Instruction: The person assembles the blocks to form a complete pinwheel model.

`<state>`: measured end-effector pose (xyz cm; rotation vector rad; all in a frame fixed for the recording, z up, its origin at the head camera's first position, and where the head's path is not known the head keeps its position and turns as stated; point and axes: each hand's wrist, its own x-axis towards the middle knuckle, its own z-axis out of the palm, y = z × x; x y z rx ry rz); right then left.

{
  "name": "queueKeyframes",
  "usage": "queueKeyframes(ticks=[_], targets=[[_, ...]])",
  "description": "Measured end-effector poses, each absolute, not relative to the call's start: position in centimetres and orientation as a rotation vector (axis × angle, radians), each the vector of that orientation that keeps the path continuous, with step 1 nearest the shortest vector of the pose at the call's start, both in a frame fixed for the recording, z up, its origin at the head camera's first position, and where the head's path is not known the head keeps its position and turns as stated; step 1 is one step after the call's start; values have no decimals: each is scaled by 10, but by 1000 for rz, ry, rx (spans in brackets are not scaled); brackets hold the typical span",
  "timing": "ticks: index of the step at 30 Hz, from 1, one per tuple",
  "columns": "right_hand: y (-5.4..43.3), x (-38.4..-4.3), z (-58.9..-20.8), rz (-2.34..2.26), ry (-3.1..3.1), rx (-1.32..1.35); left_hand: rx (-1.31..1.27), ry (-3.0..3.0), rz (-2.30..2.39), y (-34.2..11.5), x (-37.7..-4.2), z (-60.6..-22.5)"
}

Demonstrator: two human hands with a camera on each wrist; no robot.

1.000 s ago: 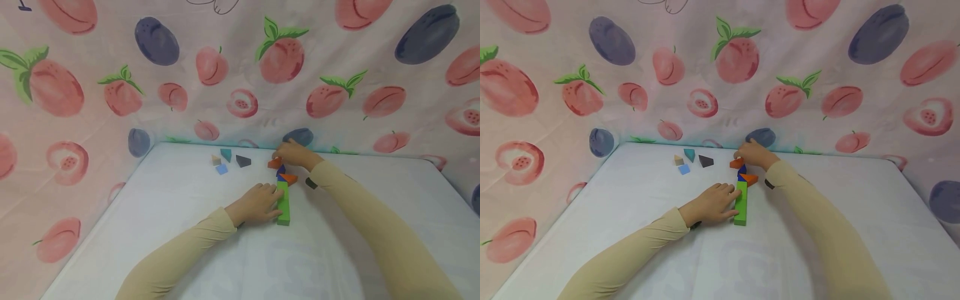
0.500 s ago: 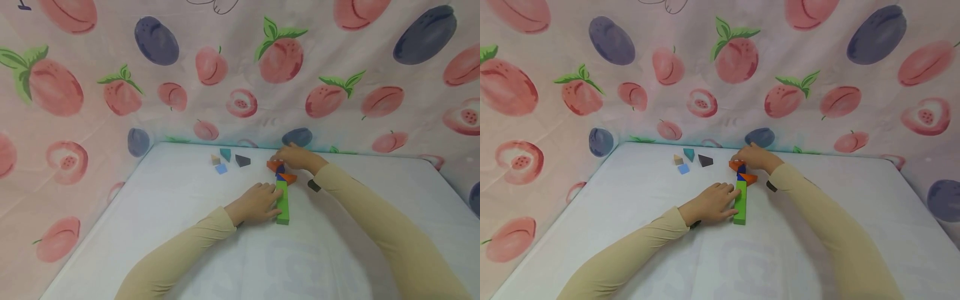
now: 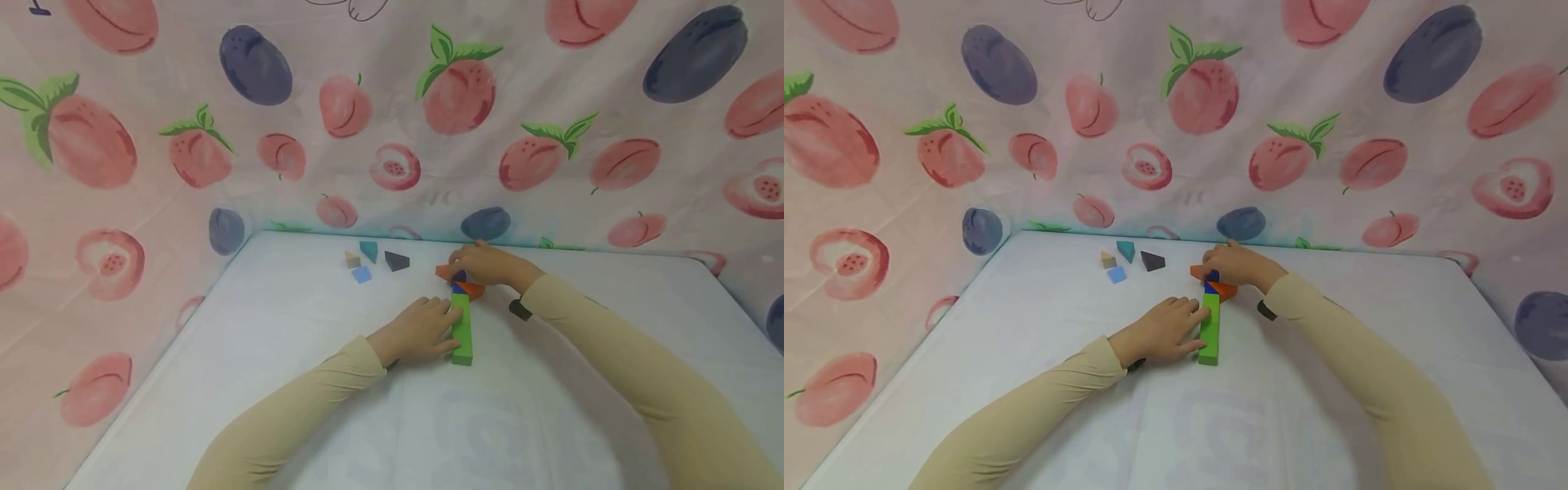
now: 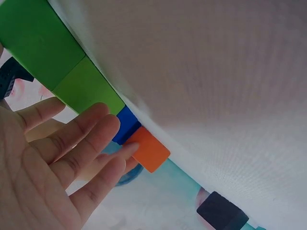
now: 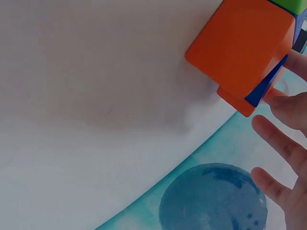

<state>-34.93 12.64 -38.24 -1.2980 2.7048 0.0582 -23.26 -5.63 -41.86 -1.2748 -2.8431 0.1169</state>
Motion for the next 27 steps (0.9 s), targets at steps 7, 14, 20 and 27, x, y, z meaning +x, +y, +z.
queueKeyframes(ticks=[7,14,20,27], targets=[[129,-347,-383,45,2724,-1311,-1266,-2834,124,-56,-233,-418],[134,-345,-380,46,2763,-1235,-1265,-2823,127,-57,-233,-418],[136,-352,-387,-2,2779,-1127,-1260,-2837,123,-57,-232,-418],[137,-360,-393,-26,2769,-1099,-1269,-2835,121,-56,-231,-417]])
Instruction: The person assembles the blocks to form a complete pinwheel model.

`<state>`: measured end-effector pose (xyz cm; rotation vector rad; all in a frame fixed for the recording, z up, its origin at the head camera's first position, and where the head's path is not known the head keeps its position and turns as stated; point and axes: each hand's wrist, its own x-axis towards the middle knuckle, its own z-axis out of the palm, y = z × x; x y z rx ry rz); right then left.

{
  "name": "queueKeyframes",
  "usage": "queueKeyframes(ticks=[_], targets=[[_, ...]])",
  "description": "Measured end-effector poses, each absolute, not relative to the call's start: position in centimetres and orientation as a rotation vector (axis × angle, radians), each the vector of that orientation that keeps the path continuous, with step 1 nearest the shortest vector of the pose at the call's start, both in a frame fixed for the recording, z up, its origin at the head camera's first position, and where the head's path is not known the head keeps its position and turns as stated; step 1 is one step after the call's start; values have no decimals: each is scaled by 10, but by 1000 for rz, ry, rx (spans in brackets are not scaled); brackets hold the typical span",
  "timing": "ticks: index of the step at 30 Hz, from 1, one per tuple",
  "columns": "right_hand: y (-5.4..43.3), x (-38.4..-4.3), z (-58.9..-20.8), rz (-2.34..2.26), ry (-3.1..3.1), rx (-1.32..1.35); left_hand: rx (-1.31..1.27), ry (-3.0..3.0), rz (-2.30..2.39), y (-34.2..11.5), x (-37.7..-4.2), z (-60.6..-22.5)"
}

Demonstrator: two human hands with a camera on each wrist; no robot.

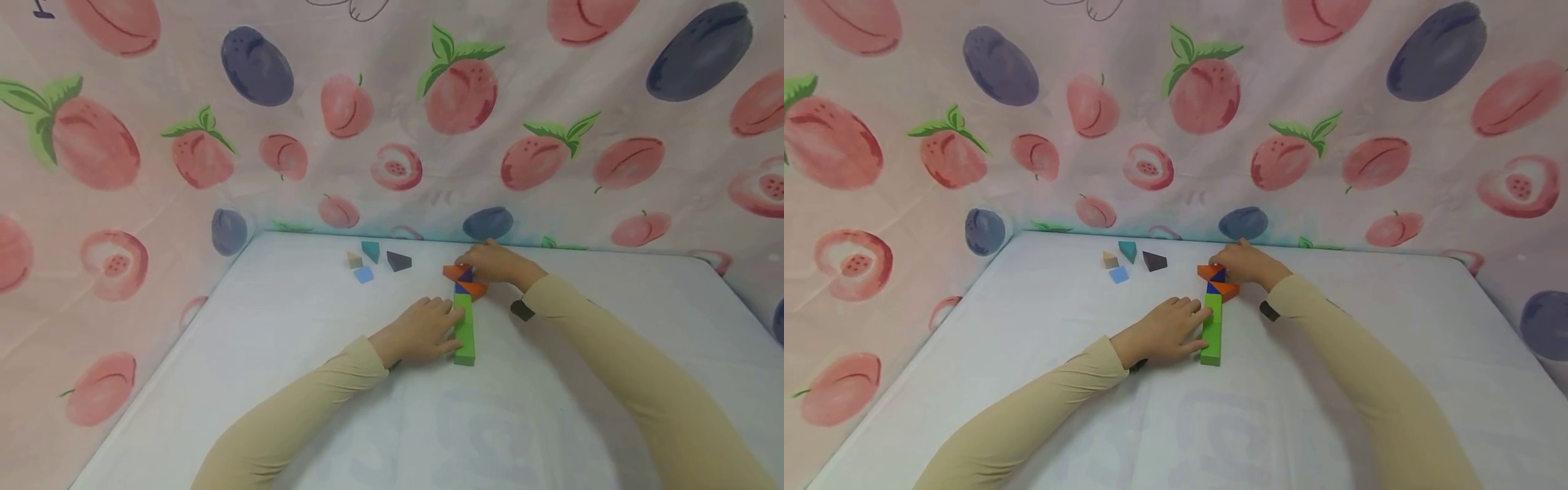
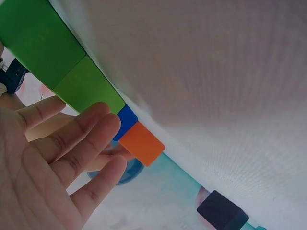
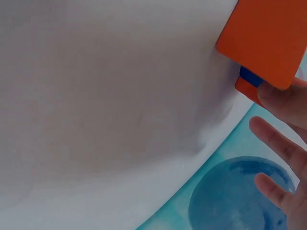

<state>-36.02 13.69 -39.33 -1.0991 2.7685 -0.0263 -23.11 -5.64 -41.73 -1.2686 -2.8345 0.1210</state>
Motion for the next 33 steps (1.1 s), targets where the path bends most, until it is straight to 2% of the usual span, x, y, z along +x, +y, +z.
queueKeyframes(ticks=[33], targets=[[129,-353,-392,-9,2743,-1127,-1265,-2811,149,-57,-233,-421]])
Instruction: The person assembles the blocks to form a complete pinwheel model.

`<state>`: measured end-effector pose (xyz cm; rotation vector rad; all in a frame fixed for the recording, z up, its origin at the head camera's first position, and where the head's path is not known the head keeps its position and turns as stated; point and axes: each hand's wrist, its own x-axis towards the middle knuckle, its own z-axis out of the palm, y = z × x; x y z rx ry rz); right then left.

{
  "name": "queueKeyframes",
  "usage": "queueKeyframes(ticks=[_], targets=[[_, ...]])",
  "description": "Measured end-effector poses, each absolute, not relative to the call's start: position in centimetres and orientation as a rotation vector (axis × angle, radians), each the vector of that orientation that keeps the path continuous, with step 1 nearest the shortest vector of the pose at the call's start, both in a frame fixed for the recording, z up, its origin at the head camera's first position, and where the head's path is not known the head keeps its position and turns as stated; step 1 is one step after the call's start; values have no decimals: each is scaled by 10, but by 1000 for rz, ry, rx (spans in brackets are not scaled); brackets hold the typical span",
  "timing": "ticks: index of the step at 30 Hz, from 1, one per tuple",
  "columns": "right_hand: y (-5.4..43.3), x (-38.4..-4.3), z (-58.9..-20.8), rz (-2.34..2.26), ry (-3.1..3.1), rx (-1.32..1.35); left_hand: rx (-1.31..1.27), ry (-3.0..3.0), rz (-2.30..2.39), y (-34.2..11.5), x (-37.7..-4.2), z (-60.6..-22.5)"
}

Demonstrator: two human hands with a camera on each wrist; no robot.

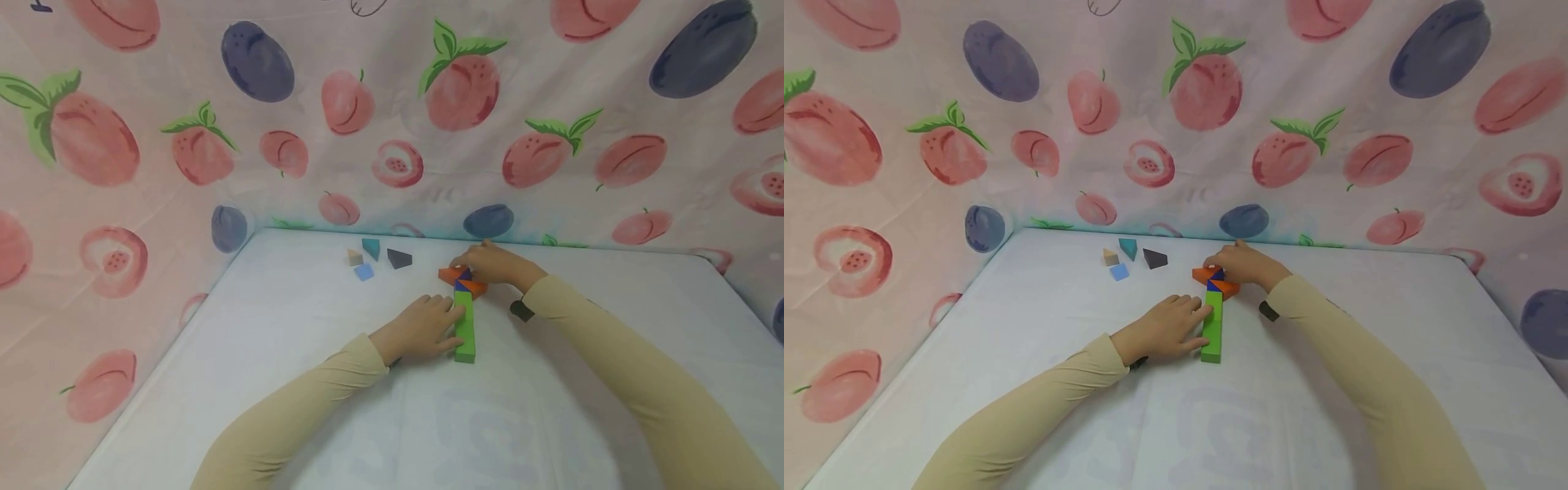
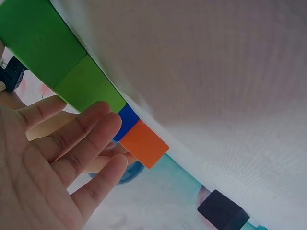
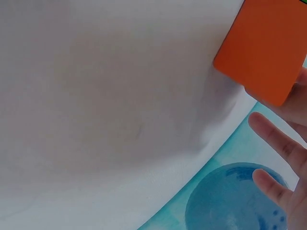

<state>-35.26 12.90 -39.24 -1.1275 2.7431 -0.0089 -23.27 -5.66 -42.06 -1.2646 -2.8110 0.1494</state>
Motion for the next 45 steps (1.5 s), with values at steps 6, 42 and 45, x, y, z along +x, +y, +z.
queueKeyframes(ticks=[6,42,45], targets=[[132,-354,-392,-36,2740,-1100,-1261,-2815,167,-56,-232,-419],[143,-319,-384,111,2769,-1348,-1255,-2832,134,-56,-230,-415],[142,-321,-383,71,2760,-1318,-1257,-2826,139,-56,-230,-415]])
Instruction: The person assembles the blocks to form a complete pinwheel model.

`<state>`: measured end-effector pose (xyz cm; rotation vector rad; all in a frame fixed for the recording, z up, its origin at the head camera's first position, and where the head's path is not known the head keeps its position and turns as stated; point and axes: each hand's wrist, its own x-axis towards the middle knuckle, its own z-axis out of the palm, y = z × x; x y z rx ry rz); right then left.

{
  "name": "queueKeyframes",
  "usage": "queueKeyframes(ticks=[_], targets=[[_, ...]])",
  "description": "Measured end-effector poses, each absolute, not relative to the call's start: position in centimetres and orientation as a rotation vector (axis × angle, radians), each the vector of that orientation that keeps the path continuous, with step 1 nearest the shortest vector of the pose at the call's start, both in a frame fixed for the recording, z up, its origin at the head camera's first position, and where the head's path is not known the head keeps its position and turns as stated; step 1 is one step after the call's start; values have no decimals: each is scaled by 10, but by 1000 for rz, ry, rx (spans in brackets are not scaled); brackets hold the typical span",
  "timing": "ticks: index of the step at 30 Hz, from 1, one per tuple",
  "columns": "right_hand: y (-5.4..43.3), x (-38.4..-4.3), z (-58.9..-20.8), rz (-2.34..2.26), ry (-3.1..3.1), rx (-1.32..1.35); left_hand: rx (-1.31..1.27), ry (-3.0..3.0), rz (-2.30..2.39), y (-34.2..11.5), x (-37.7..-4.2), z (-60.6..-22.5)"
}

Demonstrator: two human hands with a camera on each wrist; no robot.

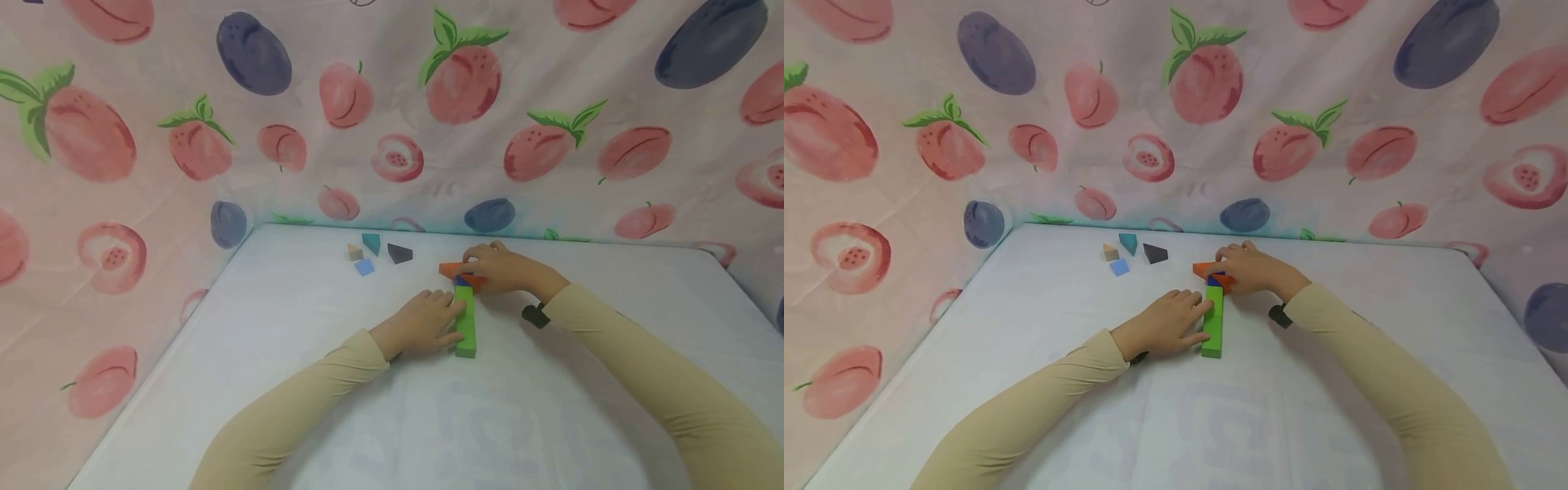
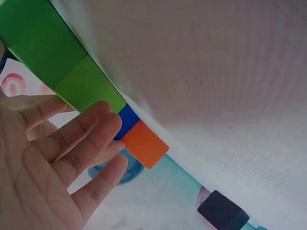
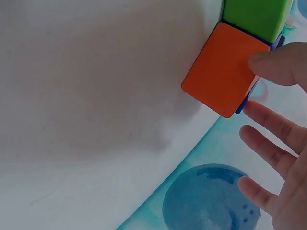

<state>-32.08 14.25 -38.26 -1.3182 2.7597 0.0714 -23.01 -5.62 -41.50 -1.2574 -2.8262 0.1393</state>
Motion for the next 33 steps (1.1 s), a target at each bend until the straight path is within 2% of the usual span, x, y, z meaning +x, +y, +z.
queueKeyframes(ticks=[8,14,23,33], targets=[[129,-334,-375,-69,2735,-1217,-1253,-2829,145,-57,-230,-414],[117,-341,-372,-77,2664,-1336,-1248,-2823,154,-56,-230,-416],[110,-344,-371,6,2689,-1254,-1251,-2827,163,-55,-230,-415],[104,-354,-378,-50,2717,-1345,-1251,-2820,170,-56,-230,-415]])
